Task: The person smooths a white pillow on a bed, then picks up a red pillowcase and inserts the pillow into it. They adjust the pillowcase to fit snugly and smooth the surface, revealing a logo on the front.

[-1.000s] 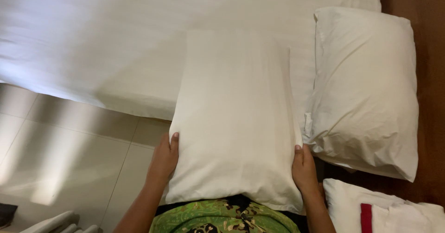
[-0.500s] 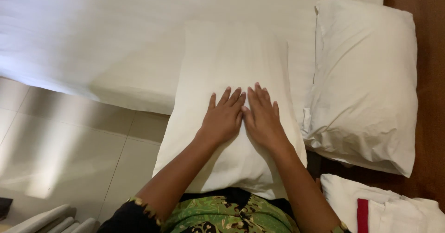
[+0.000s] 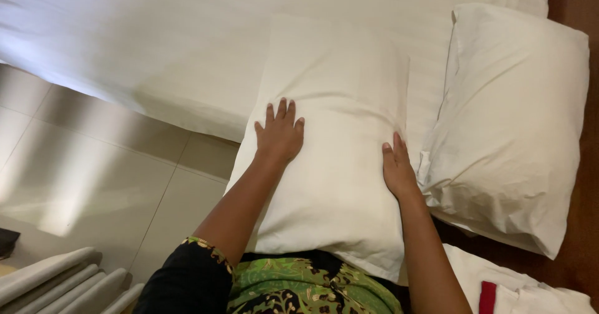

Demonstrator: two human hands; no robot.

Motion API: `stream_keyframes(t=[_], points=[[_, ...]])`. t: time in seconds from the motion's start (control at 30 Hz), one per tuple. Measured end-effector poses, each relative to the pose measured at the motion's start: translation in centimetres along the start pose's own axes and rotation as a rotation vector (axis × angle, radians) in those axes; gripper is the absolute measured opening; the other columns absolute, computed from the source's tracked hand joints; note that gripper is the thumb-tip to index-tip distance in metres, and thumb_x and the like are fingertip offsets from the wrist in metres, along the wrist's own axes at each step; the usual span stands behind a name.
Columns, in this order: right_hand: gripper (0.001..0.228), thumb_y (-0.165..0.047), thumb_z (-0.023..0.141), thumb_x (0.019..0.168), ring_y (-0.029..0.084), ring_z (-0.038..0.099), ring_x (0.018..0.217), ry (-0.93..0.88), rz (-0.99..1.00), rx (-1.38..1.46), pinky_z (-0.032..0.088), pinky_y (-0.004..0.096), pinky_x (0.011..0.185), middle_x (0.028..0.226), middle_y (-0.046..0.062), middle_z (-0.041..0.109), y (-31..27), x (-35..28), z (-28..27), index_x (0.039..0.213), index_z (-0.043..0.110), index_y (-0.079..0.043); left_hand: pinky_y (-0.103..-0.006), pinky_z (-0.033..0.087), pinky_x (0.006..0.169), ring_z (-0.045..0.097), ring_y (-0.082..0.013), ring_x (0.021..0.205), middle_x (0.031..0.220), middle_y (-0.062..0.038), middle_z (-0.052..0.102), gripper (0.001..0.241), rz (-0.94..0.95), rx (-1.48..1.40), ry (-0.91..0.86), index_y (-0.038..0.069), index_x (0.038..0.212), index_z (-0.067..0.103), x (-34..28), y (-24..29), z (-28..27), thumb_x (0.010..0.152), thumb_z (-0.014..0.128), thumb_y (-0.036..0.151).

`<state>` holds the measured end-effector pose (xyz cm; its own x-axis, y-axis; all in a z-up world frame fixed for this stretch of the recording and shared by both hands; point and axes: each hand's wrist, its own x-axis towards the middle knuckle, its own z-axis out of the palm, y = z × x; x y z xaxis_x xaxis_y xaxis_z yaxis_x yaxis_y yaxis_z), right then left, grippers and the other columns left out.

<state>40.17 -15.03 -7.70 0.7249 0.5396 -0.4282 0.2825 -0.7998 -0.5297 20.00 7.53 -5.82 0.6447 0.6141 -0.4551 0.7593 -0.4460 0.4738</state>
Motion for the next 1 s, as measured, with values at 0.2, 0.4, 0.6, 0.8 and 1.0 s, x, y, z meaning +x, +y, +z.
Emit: stream_keyframes(t=[0.2, 0.4, 0.6, 0.8, 1.0], points=[[0.071, -0.051, 0.025, 0.111, 0.036, 0.008, 0.158, 0.024, 0.013, 0.083, 0.005, 0.056, 0.129, 0.170, 0.023, 0.011, -0.6, -1.7, -0.6, 0.166, 0.012, -0.009, -0.0728, 0.019, 0.117, 0.013, -0.0395, 0.158, 0.171, -0.016, 0.020, 0.065, -0.047, -0.151, 0.079, 0.008, 0.163, 0.025, -3.4, 1.5, -1.4, 0.109, 0.025, 0.043], [0.068, -0.042, 0.022, 0.112, 0.048, 0.010, 0.155, -0.005, -0.145, -0.216, 0.009, 0.062, 0.125, 0.165, 0.035, 0.013, -8.7, -4.0, -1.3, 0.163, 0.013, 0.002, -0.0764, 0.006, 0.117, 0.006, -0.0424, 0.158, 0.172, -0.010, 0.018, 0.061, 0.272, 0.146, -0.009, 0.011, 0.164, 0.023, -5.3, 5.3, -1.8, 0.107, 0.021, 0.034], [0.062, -0.049, 0.024, 0.109, 0.035, 0.003, 0.159, -0.115, -0.173, -0.500, 0.005, 0.076, 0.117, 0.173, 0.010, 0.012, -13.9, -3.9, 1.3, 0.165, 0.022, -0.023, -0.0816, 0.001, 0.114, 0.002, -0.0391, 0.158, 0.173, -0.005, 0.015, 0.058, 0.249, 0.196, -0.087, 0.013, 0.164, 0.023, -2.2, 5.7, -0.9, 0.108, 0.021, 0.031], [0.060, -0.048, 0.026, 0.107, 0.031, 0.003, 0.159, -0.055, -0.061, -0.358, 0.002, 0.074, 0.118, 0.174, 0.008, 0.009, -9.6, -3.6, 0.0, 0.165, 0.021, -0.030, -0.0843, 0.000, 0.110, -0.009, -0.0423, 0.158, 0.175, -0.006, 0.002, 0.064, 0.071, -0.078, -0.138, 0.019, 0.166, 0.014, -2.0, 3.1, -1.1, 0.106, 0.021, 0.041], [0.062, -0.042, 0.024, 0.110, 0.041, 0.005, 0.158, 0.002, -0.039, -0.216, 0.006, 0.065, 0.125, 0.171, 0.024, 0.007, -4.0, -2.7, -0.7, 0.166, 0.018, -0.018, -0.0894, 0.005, 0.104, -0.010, -0.0509, 0.154, 0.175, -0.006, -0.005, 0.064, -0.034, -0.129, -0.165, 0.018, 0.167, 0.009, -2.2, 1.1, -0.4, 0.108, 0.018, 0.041]])
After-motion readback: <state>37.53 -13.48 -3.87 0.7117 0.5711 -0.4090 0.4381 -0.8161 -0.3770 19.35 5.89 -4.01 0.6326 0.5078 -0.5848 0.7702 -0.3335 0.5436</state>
